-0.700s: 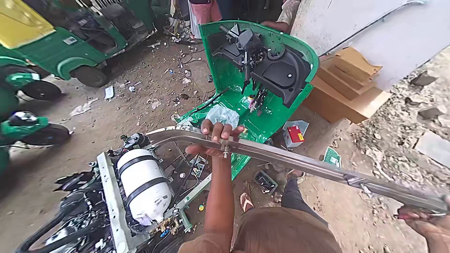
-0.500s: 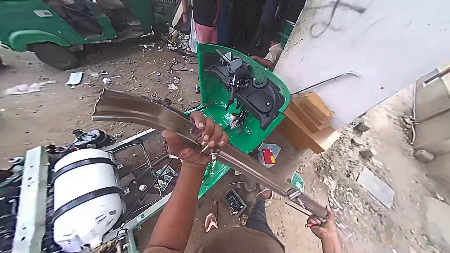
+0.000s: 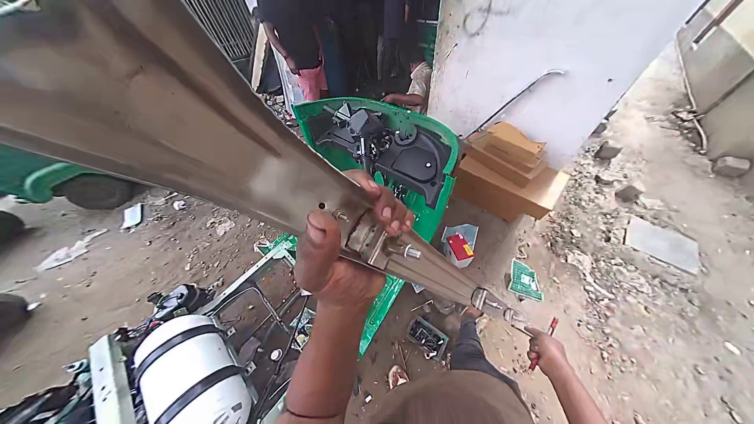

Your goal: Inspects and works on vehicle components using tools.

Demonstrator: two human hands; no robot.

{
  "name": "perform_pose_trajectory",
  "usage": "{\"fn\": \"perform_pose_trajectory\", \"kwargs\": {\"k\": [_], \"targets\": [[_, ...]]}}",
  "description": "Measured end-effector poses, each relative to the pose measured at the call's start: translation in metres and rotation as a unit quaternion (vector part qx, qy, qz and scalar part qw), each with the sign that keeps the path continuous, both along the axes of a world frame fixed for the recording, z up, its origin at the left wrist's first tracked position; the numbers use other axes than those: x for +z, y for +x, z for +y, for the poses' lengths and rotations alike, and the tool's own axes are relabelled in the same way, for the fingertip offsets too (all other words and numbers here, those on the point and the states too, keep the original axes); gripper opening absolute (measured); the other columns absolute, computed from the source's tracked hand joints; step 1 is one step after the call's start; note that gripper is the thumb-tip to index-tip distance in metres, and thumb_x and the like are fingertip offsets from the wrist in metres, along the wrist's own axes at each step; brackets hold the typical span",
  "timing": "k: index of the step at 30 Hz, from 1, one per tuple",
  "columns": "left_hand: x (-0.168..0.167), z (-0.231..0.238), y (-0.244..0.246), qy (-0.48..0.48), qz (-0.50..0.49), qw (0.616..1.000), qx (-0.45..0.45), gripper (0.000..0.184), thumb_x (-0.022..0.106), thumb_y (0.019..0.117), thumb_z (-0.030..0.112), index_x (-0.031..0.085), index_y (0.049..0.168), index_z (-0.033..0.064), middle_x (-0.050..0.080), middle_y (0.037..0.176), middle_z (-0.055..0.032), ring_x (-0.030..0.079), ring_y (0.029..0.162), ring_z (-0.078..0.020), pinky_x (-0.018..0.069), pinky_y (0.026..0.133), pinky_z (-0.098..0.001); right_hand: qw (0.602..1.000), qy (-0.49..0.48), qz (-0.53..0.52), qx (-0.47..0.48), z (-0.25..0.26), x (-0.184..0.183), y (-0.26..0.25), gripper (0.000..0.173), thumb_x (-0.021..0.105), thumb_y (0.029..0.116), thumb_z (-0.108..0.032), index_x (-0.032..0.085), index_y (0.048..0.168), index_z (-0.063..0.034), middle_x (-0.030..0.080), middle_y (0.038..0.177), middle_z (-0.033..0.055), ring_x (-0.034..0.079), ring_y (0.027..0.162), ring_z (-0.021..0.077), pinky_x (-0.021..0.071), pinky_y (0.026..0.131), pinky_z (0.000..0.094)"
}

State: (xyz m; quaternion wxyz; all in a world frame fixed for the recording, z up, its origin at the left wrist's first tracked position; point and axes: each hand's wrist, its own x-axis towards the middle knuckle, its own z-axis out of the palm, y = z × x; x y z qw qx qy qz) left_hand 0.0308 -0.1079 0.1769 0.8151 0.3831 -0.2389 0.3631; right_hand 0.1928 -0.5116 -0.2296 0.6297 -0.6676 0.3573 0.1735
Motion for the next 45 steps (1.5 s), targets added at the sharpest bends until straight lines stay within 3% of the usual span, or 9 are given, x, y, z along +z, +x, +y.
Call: {"fn": "perform_pose_trajectory", "kwargs": {"k": [4, 5, 7, 17, 21, 24, 30, 36, 45], "targets": [[0.0, -0.003, -0.001, 0.045, 0.036, 0.998, 0.012, 0.057, 0.05, 0.0947, 0.06, 0.058, 0.108, 0.0049, 0.055, 0.078, -0.0058, 0.057, 0.067, -0.0216, 0.0557, 0.068, -0.0414, 0.999, -0.033, 0.0, -0.009, -0.034, 0.02, -0.032, 0.009, 0.061, 0.0994, -0.016, 0.056, 0.093, -0.013, 0.032, 0.051, -0.0062, 0.028, 0.037, 0.0068, 0.0299, 0.036, 0.0245], [-0.004, -0.002, -0.003, 0.051, 0.051, 0.997, 0.011, 0.06, 0.039, 0.0965, 0.062, 0.054, 0.11, 0.0054, 0.053, 0.079, -0.0063, 0.056, 0.067, -0.0225, 0.055, 0.067, -0.0416, 0.998, -0.055, 0.0, -0.003, -0.046, 0.025, -0.041, 0.005, 0.061, 0.1001, -0.015, 0.059, 0.099, -0.011, 0.034, 0.053, -0.0056, 0.029, 0.039, 0.0071, 0.0303, 0.037, 0.0246], [-0.013, 0.007, -0.001, 0.056, 0.067, 0.996, 0.022, 0.064, 0.036, 0.096, 0.065, 0.052, 0.113, 0.0053, 0.053, 0.081, -0.0067, 0.056, 0.067, -0.0224, 0.0551, 0.065, -0.0405, 0.996, -0.094, -0.007, 0.008, -0.06, 0.038, -0.044, 0.012, 0.062, 0.1004, -0.016, 0.064, 0.11, -0.0091, 0.039, 0.059, -0.0043, 0.031, 0.041, 0.0077, 0.0308, 0.039, 0.0252], [-0.14, -0.021, 0.031, 0.131, 0.168, 0.976, 0.033, 0.039, 0.073, 0.0878, 0.042, 0.067, 0.111, 0.0116, 0.068, 0.086, -0.0009, 0.066, 0.075, -0.0172, 0.0588, 0.074, -0.0385, 0.989, -0.147, 0.003, 0.03, -0.074, 0.045, -0.079, 0.038, 0.064, 0.0986, -0.018, 0.059, 0.135, -0.0078, 0.049, 0.067, -0.0004, 0.04, 0.046, 0.009, 0.0376, 0.043, 0.028], [-0.215, -0.039, 0.048, 0.12, 0.171, 0.976, 0.063, 0.038, 0.081, 0.084, 0.032, 0.066, 0.112, 0.0104, 0.07, 0.089, -0.0044, 0.068, 0.077, -0.0187, 0.0593, 0.073, -0.0389, 0.995, -0.084, -0.028, 0.052, -0.056, 0.062, -0.085, 0.018, 0.06, 0.1034, -0.018, 0.068, 0.113, -0.0048, 0.048, 0.059, -0.0034, 0.039, 0.042, 0.0061, 0.0373, 0.041, 0.0238], [-0.248, -0.044, 0.057, 0.105, 0.172, 0.977, 0.073, 0.041, 0.085, 0.0805, 0.025, 0.064, 0.113, 0.0105, 0.071, 0.093, -0.0057, 0.068, 0.078, -0.0192, 0.0607, 0.074, -0.0394, 0.992, -0.045, -0.069, 0.091, -0.046, 0.084, -0.09, 0.019, 0.059, 0.105, -0.013, 0.07, 0.112, 0.0, 0.066, 0.065, 0.0026, 0.048, 0.042, 0.0058, 0.0421, 0.041, 0.0215], [-0.253, -0.028, 0.058, 0.116, 0.17, 0.978, 0.031, 0.041, 0.085, 0.0817, 0.027, 0.067, 0.115, 0.0116, 0.072, 0.095, -0.0053, 0.069, 0.082, -0.0181, 0.0601, 0.078, -0.0389, 0.951, -0.021, -0.231, 0.205, -0.029, 0.143, -0.107, 0.023, 0.064, 0.0961, -0.005, 0.074, 0.117, -0.0014, 0.076, 0.083, 0.0046, 0.067, 0.064, 0.0084, 0.0558, 0.058, 0.0218], [-0.254, -0.013, 0.045, 0.124, 0.186, 0.974, 0.044, 0.04, 0.084, 0.0826, 0.032, 0.068, 0.114, 0.0122, 0.071, 0.094, -0.0042, 0.068, 0.08, -0.0169, 0.0596, 0.076, -0.0372, 0.895, 0.024, -0.381, 0.231, -0.021, 0.197, -0.121, 0.018, 0.077, 0.0884, -0.021, 0.08, 0.104, -0.013, 0.077, 0.089, -0.002, 0.065, 0.065, 0.002, 0.0532, 0.056, 0.0159], [-0.299, -0.012, 0.044, 0.135, 0.206, 0.966, 0.081, 0.053, 0.092, 0.0736, 0.03, 0.067, 0.115, 0.0102, 0.073, 0.098, -0.0071, 0.071, 0.083, -0.0189, 0.0615, 0.077, -0.0384, 0.862, 0.05, -0.444, 0.24, 0.02, 0.196, -0.12, 0.016, 0.083, 0.0824, -0.019, 0.081, 0.097, -0.0125, 0.079, 0.089, -0.0019, 0.071, 0.072, 0.0046, 0.0599, 0.066, 0.019]]}}
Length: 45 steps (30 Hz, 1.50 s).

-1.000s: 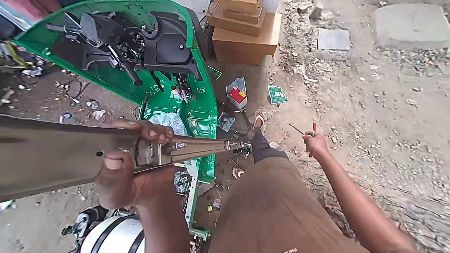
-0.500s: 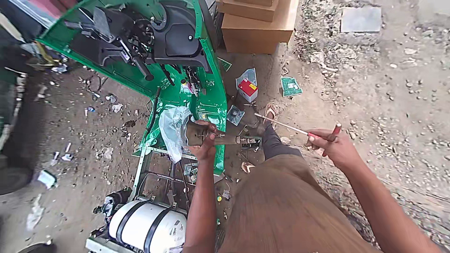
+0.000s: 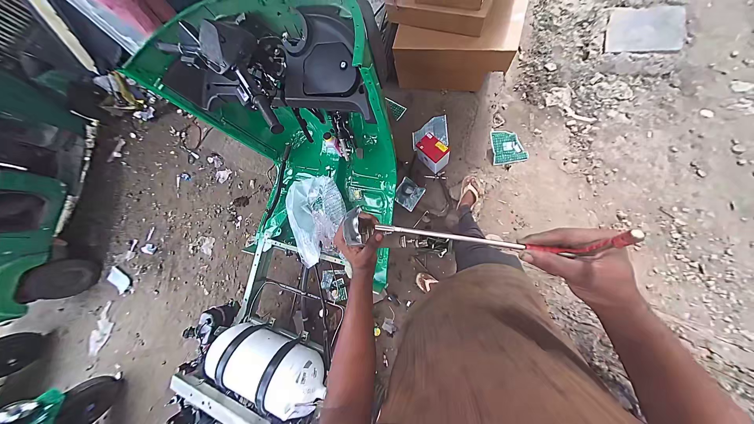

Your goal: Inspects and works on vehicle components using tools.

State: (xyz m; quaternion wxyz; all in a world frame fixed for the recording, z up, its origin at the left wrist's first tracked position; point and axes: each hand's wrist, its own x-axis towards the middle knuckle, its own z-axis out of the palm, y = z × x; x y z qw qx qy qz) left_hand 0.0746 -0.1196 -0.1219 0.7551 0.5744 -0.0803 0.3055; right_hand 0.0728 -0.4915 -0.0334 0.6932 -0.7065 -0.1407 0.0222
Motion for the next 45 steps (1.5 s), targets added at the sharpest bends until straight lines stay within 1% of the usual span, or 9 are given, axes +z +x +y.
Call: {"fn": "perform_pose_trajectory", "kwargs": {"k": [7, 14, 19, 24, 31, 36, 41, 43, 45], "targets": [[-0.014, 0.003, -0.008, 0.006, 0.008, 1.0, -0.013, 0.05, 0.092, 0.0745, 0.03, 0.068, 0.114, 0.0102, 0.072, 0.096, -0.0062, 0.07, 0.082, -0.0186, 0.0607, 0.076, -0.0375, 0.999, -0.01, 0.028, 0.024, 0.017, -0.02, 0.003, 0.016, 0.084, 0.0807, -0.014, 0.081, 0.095, -0.0088, 0.079, 0.088, -0.0001, 0.073, 0.076, 0.0063, 0.0623, 0.071, 0.0216], [-0.021, -0.002, -0.011, 0.0, 0.016, 0.999, -0.041, 0.053, 0.091, 0.0747, 0.039, 0.069, 0.114, 0.0115, 0.072, 0.096, -0.005, 0.07, 0.084, -0.0176, 0.0604, 0.079, -0.038, 0.998, -0.007, 0.053, 0.033, 0.022, -0.029, 0.008, 0.016, 0.084, 0.0804, -0.011, 0.081, 0.096, -0.007, 0.079, 0.089, 0.0031, 0.074, 0.078, 0.0091, 0.063, 0.073, 0.0247], [-0.022, 0.001, -0.01, -0.005, 0.01, 0.999, -0.05, 0.051, 0.09, 0.0759, 0.035, 0.068, 0.115, 0.0111, 0.072, 0.096, -0.006, 0.069, 0.083, -0.0181, 0.0604, 0.078, -0.038, 0.997, -0.005, 0.064, 0.032, 0.019, -0.026, 0.008, 0.017, 0.085, 0.0795, -0.013, 0.081, 0.095, -0.008, 0.079, 0.089, 0.0021, 0.074, 0.078, 0.0086, 0.0628, 0.073, 0.0237], [-0.022, 0.007, -0.008, 0.002, -0.001, 0.999, -0.053, 0.053, 0.088, 0.0775, 0.037, 0.068, 0.116, 0.0076, 0.072, 0.095, -0.0081, 0.069, 0.083, -0.0189, 0.0597, 0.08, -0.0377, 0.998, 0.001, 0.059, 0.035, 0.023, -0.031, 0.011, 0.016, 0.085, 0.0793, -0.017, 0.081, 0.094, -0.0107, 0.079, 0.087, 0.0007, 0.073, 0.073, 0.0081, 0.0618, 0.067, 0.0233], [-0.023, 0.002, -0.01, 0.0, 0.006, 0.999, -0.043, 0.052, 0.088, 0.0767, 0.038, 0.068, 0.113, 0.0068, 0.072, 0.093, -0.0076, 0.069, 0.082, -0.0179, 0.0595, 0.078, -0.036, 0.997, 0.024, 0.047, 0.05, 0.027, -0.04, 0.011, 0.017, 0.085, 0.0784, -0.014, 0.081, 0.095, -0.0097, 0.079, 0.088, 0.0009, 0.074, 0.076, 0.008, 0.0627, 0.071, 0.0236], [-0.023, 0.005, -0.01, -0.012, 0.009, 1.0, -0.026, 0.052, 0.09, 0.0749, 0.034, 0.068, 0.112, 0.006, 0.072, 0.092, -0.009, 0.069, 0.08, -0.019, 0.0603, 0.076, -0.0369, 0.998, 0.013, 0.045, 0.036, 0.021, -0.039, 0.011, 0.018, 0.086, 0.0782, -0.016, 0.081, 0.094, -0.0095, 0.079, 0.088, 0.0014, 0.074, 0.074, 0.0083, 0.0624, 0.069, 0.0234], [-0.025, 0.002, -0.011, -0.013, 0.009, 1.0, -0.024, 0.053, 0.091, 0.0746, 0.034, 0.067, 0.112, 0.0051, 0.071, 0.092, -0.0087, 0.069, 0.08, -0.0187, 0.06, 0.076, -0.0361, 0.997, 0.022, 0.054, 0.044, 0.03, -0.04, 0.011, 0.016, 0.084, 0.0792, -0.012, 0.081, 0.095, -0.0091, 0.079, 0.088, 0.0007, 0.073, 0.074, 0.0076, 0.0623, 0.069, 0.023], [-0.024, 0.0, -0.011, -0.01, 0.011, 1.0, -0.026, 0.052, 0.09, 0.0751, 0.034, 0.067, 0.112, 0.0062, 0.071, 0.092, -0.0078, 0.069, 0.08, -0.0178, 0.0597, 0.076, -0.0353, 0.997, 0.027, 0.036, 0.056, 0.031, -0.044, 0.013, 0.016, 0.084, 0.0801, -0.012, 0.081, 0.095, -0.0093, 0.079, 0.089, 0.0002, 0.073, 0.075, 0.0068, 0.0625, 0.071, 0.0225], [-0.024, 0.001, -0.011, -0.016, 0.01, 0.999, -0.029, 0.052, 0.09, 0.0745, 0.033, 0.067, 0.112, 0.006, 0.071, 0.092, -0.0082, 0.069, 0.079, -0.0179, 0.0599, 0.076, -0.0358, 0.994, -0.022, -0.062, 0.082, 0.027, -0.053, 0.02, 0.016, 0.083, 0.0842, -0.02, 0.081, 0.098, -0.0124, 0.078, 0.09, -0.0018, 0.072, 0.081, 0.0048, 0.0606, 0.077, 0.0219]]}}
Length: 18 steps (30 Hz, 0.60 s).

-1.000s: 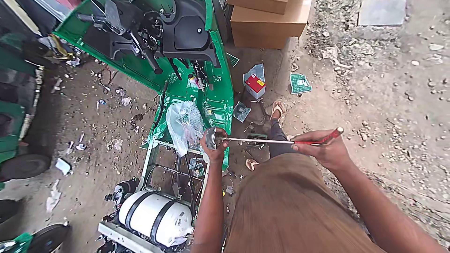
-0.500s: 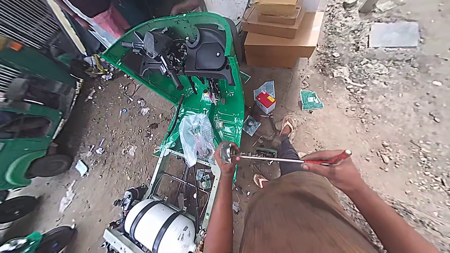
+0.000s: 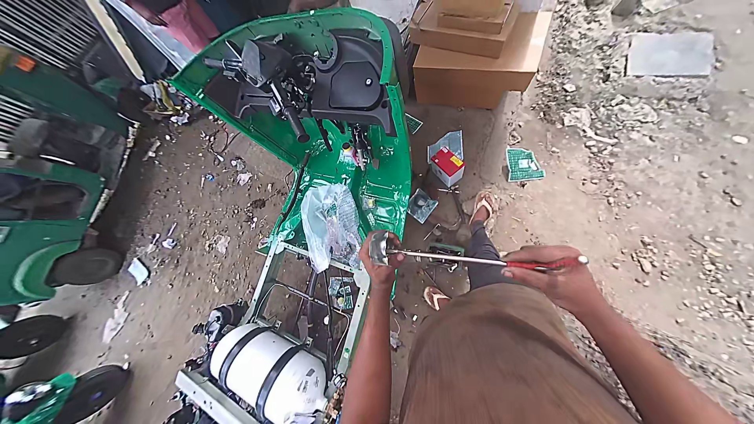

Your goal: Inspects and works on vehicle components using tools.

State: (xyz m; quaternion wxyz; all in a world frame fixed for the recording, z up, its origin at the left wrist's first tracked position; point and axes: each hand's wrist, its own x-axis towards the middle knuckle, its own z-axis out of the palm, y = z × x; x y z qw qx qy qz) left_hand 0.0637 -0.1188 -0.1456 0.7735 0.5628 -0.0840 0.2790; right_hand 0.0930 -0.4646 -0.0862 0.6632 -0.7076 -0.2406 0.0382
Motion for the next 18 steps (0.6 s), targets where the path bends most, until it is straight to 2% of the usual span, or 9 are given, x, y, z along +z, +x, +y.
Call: {"fn": "perform_pose_trajectory", "kwargs": {"k": [2, 4, 6, 7, 9, 11, 13, 16, 18], "targets": [[0.001, 0.001, 0.0, -0.007, -0.002, 1.0, -0.001, 0.052, 0.091, 0.0735, 0.033, 0.067, 0.11, 0.0052, 0.071, 0.09, -0.0085, 0.069, 0.078, -0.018, 0.06, 0.075, -0.0359, 0.983, -0.109, -0.147, 0.009, -0.008, -0.005, 0.011, 0.02, 0.075, 0.0941, -0.038, 0.081, 0.106, -0.0228, 0.076, 0.094, -0.0045, 0.065, 0.091, 0.008, 0.0492, 0.091, 0.033], [0.002, 0.002, -0.002, -0.001, 0.001, 1.0, -0.008, 0.052, 0.091, 0.0741, 0.034, 0.067, 0.111, 0.0055, 0.071, 0.09, -0.0071, 0.069, 0.078, -0.0165, 0.0597, 0.075, -0.0346, 0.974, -0.157, -0.161, -0.007, -0.009, -0.004, 0.014, 0.029, 0.071, 0.0956, -0.045, 0.078, 0.114, -0.0232, 0.076, 0.095, -0.0052, 0.067, 0.091, 0.0078, 0.0479, 0.093, 0.0392], [0.003, 0.001, -0.005, 0.008, 0.012, 1.0, -0.012, 0.055, 0.09, 0.0754, 0.035, 0.066, 0.115, 0.0063, 0.07, 0.091, -0.0051, 0.067, 0.079, -0.014, 0.059, 0.075, -0.0329, 0.993, -0.117, 0.021, -0.025, -0.002, 0.003, 0.008, 0.046, 0.083, 0.0843, -0.041, 0.074, 0.123, -0.0165, 0.067, 0.074, -0.011, 0.058, 0.062, -0.0033, 0.0505, 0.064, 0.016], [0.004, 0.0, -0.007, 0.011, 0.018, 1.0, -0.013, 0.057, 0.089, 0.0758, 0.037, 0.066, 0.118, 0.0068, 0.07, 0.093, -0.0044, 0.067, 0.079, -0.0132, 0.0585, 0.075, -0.0324, 0.984, -0.071, 0.164, -0.029, 0.003, 0.009, 0.004, 0.049, 0.085, 0.0806, -0.029, 0.071, 0.125, -0.0156, 0.06, 0.062, -0.0088, 0.052, 0.047, -0.0011, 0.0481, 0.047, 0.0153], [0.01, -0.001, -0.004, 0.022, 0.019, 1.0, -0.008, 0.057, 0.089, 0.0764, 0.039, 0.067, 0.12, 0.0092, 0.072, 0.097, -0.0048, 0.068, 0.08, -0.0131, 0.0594, 0.075, -0.032, 0.915, 0.037, 0.397, -0.056, 0.012, 0.017, 0.002, 0.025, 0.065, 0.0978, -0.019, 0.068, 0.121, -0.0125, 0.048, 0.056, -0.0028, 0.04, 0.037, 0.0046, 0.0388, 0.034, 0.0207], [0.015, -0.001, 0.0, 0.033, 0.005, 0.999, -0.003, 0.053, 0.088, 0.0789, 0.038, 0.068, 0.119, 0.0098, 0.072, 0.096, -0.0053, 0.069, 0.079, -0.0128, 0.0598, 0.075, -0.0308, 0.868, 0.078, 0.479, -0.109, 0.015, 0.016, 0.001, 0.027, 0.048, 0.1086, -0.031, 0.061, 0.121, -0.0117, 0.047, 0.058, -0.0028, 0.042, 0.04, 0.0066, 0.041, 0.037, 0.0233], [0.013, -0.002, 0.004, 0.04, -0.002, 0.999, 0.007, 0.049, 0.087, 0.0804, 0.037, 0.069, 0.116, 0.0097, 0.072, 0.094, -0.0046, 0.069, 0.078, -0.0123, 0.0599, 0.074, -0.0301, 0.879, 0.101, 0.439, -0.157, 0.017, 0.02, -0.007, 0.031, 0.04, 0.1098, -0.028, 0.049, 0.134, -0.011, 0.061, 0.067, 0.0023, 0.059, 0.049, 0.0122, 0.0531, 0.046, 0.0277], [0.008, -0.003, 0.006, 0.046, 0.007, 0.998, 0.034, 0.046, 0.087, 0.0788, 0.037, 0.071, 0.112, 0.0111, 0.072, 0.09, -0.0026, 0.069, 0.076, -0.0109, 0.0599, 0.072, -0.0292, 0.931, 0.143, 0.288, -0.174, 0.017, 0.023, -0.027, 0.062, 0.042, 0.0951, -0.001, 0.022, 0.154, -0.01, 0.07, 0.1, 0.0073, 0.074, 0.076, 0.0218, 0.0644, 0.065, 0.0404], [0.007, -0.002, 0.008, 0.039, 0.008, 0.998, 0.043, 0.045, 0.088, 0.0762, 0.036, 0.071, 0.109, 0.0101, 0.072, 0.089, -0.0032, 0.069, 0.075, -0.0116, 0.0598, 0.072, -0.0301, 0.942, 0.175, 0.247, -0.147, 0.013, 0.027, -0.029, 0.064, 0.043, 0.0862, 0.006, 0.031, 0.146, -0.0106, 0.067, 0.118, 0.0085, 0.074, 0.093, 0.0278, 0.065, 0.076, 0.0509]]}}
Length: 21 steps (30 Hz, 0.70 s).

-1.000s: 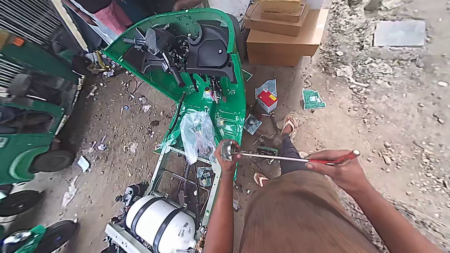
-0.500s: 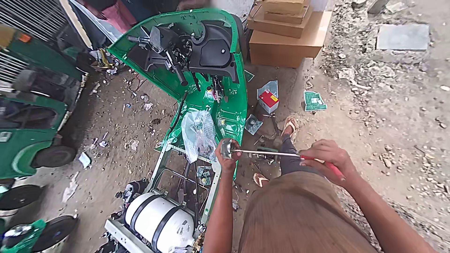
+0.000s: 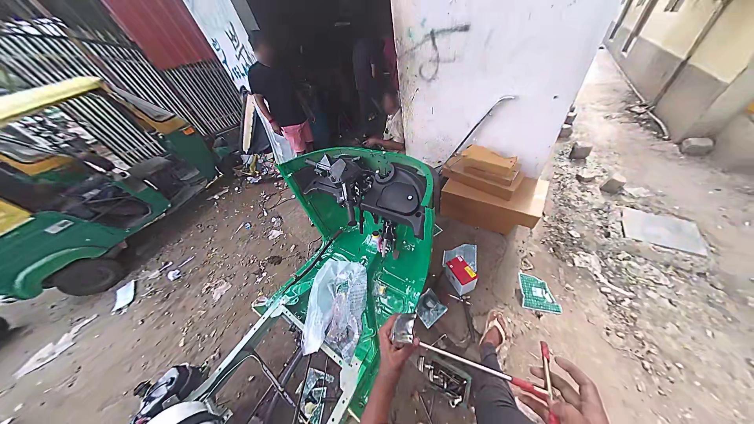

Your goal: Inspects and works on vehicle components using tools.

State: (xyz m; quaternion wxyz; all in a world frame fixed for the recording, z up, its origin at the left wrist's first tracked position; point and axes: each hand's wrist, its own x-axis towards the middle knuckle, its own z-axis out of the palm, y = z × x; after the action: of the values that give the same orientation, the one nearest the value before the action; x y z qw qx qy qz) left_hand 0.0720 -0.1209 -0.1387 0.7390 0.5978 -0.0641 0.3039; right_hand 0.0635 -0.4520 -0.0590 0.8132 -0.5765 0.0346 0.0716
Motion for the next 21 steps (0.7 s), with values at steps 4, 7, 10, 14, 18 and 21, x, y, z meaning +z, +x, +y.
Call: {"fn": "perform_pose_trajectory", "kwargs": {"k": [4, 7, 10, 14, 18, 21], "targets": [[-0.002, 0.004, 0.003, -0.007, -0.001, 1.0, 0.002, 0.047, 0.088, 0.0751, 0.035, 0.071, 0.109, 0.0082, 0.072, 0.088, -0.0046, 0.069, 0.075, -0.0122, 0.0595, 0.071, -0.0303, 0.984, 0.049, 0.039, 0.167, -0.034, 0.006, 0.015, 0.064, 0.051, 0.0852, 0.004, 0.045, 0.148, -0.0075, 0.059, 0.143, 0.0123, 0.063, 0.124, 0.0335, 0.0558, 0.099, 0.0564], [-0.002, 0.004, 0.003, -0.015, 0.0, 1.0, 0.006, 0.047, 0.088, 0.0746, 0.034, 0.071, 0.11, 0.0087, 0.072, 0.087, -0.0042, 0.069, 0.074, -0.0117, 0.0597, 0.071, -0.03, 0.962, -0.018, 0.001, 0.272, -0.054, 0.005, 0.021, 0.085, 0.075, 0.0819, -0.002, 0.034, 0.157, -0.0017, 0.049, 0.155, 0.0133, 0.057, 0.134, 0.0301, 0.0528, 0.107, 0.0504], [0.002, 0.002, 0.005, -0.024, -0.003, 1.0, 0.008, 0.045, 0.088, 0.074, 0.033, 0.072, 0.108, 0.0089, 0.072, 0.086, -0.004, 0.069, 0.074, -0.0117, 0.0594, 0.07, -0.0301, 0.937, -0.156, -0.113, 0.292, -0.06, 0.006, 0.022, 0.066, 0.066, 0.0929, 0.001, 0.04, 0.152, 0.0077, 0.053, 0.15, 0.0208, 0.061, 0.131, 0.0278, 0.0525, 0.11, 0.0428], [0.002, -0.005, 0.003, -0.019, 0.001, 1.0, 0.022, 0.045, 0.089, 0.0742, 0.039, 0.072, 0.104, 0.0099, 0.072, 0.085, -0.0026, 0.067, 0.071, -0.01, 0.0588, 0.067, -0.0287, 0.832, -0.418, -0.3, 0.207, -0.06, 0.007, 0.026, 0.037, 0.05, 0.1064, -0.01, 0.061, 0.14, -0.0013, 0.069, 0.127, 0.0211, 0.069, 0.115, 0.0299, 0.0544, 0.103, 0.045], [0.003, -0.012, 0.004, -0.018, 0.001, 0.999, 0.035, 0.045, 0.088, 0.0742, 0.04, 0.073, 0.106, 0.0115, 0.072, 0.086, -0.0013, 0.068, 0.071, -0.0088, 0.0589, 0.067, -0.0277, 0.828, -0.458, -0.289, 0.144, -0.057, 0.006, 0.027, 0.031, 0.063, 0.0982, -0.01, 0.074, 0.127, -0.0102, 0.056, 0.123, 0.0279, 0.06, 0.104, 0.0334, 0.0531, 0.092, 0.0451], [0.002, -0.011, 0.004, -0.026, -0.015, 0.999, 0.013, 0.043, 0.089, 0.0757, 0.037, 0.073, 0.108, 0.0138, 0.073, 0.086, -0.0011, 0.068, 0.071, -0.0083, 0.0588, 0.067, -0.0269, 0.883, -0.368, -0.224, 0.186, -0.06, -0.001, 0.028, 0.025, 0.062, 0.1019, -0.016, 0.074, 0.12, -0.0025, 0.072, 0.109, 0.0126, 0.07, 0.084, 0.0161, 0.0605, 0.077, 0.0323]]}}
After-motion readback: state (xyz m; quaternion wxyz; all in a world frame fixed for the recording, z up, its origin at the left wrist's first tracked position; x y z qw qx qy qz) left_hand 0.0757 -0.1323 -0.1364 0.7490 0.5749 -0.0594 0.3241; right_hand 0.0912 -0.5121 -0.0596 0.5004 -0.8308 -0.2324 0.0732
